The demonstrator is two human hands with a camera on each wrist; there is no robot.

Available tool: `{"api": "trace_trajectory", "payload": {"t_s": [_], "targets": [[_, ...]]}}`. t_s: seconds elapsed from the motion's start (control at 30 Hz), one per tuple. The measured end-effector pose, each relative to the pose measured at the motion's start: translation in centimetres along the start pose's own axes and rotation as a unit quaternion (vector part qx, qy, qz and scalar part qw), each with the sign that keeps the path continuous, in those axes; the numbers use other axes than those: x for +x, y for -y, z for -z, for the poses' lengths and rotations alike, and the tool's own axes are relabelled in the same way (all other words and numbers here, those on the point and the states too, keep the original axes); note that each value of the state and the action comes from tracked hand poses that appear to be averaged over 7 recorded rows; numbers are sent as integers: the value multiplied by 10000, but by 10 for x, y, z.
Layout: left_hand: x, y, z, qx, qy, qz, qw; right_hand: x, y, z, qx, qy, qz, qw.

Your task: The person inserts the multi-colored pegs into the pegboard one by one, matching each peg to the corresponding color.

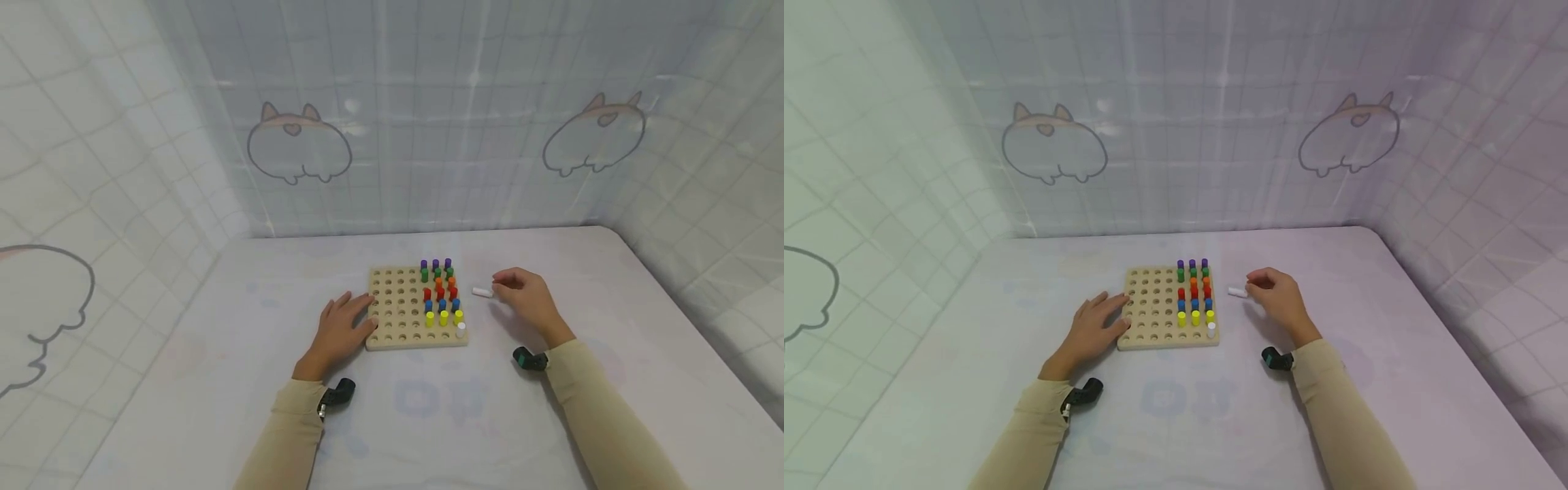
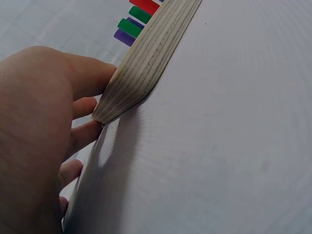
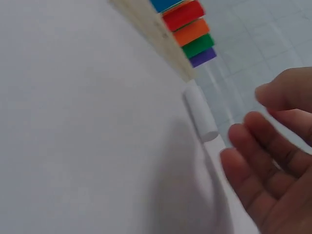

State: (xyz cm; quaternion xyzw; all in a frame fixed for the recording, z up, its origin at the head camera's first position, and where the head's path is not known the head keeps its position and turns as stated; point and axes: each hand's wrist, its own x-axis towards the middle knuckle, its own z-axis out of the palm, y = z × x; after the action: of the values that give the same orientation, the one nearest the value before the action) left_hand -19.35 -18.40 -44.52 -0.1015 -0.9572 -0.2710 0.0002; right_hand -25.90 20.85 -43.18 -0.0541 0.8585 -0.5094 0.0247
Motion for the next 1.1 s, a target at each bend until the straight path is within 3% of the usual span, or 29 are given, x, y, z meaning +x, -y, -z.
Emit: {"api": "trace_trajectory", "payload": {"t_s": [0.4, 0.7, 0.97, 1.1], "targets": [[-3, -1, -4, -35, -20, -63, 10000, 12, -2, -10, -571, 295, -460, 9969], [-3, -2, -1, 19, -22, -44, 10000, 9, 0, -22, -1099, 218, -78, 9937], [-4, 1, -4, 41, 15, -103, 9999, 4, -3, -27, -1237, 358, -136, 9916], [-3, 2, -2, 65, 3, 13, 10000, 8, 2, -29, -1396, 268, 33, 9898]]}}
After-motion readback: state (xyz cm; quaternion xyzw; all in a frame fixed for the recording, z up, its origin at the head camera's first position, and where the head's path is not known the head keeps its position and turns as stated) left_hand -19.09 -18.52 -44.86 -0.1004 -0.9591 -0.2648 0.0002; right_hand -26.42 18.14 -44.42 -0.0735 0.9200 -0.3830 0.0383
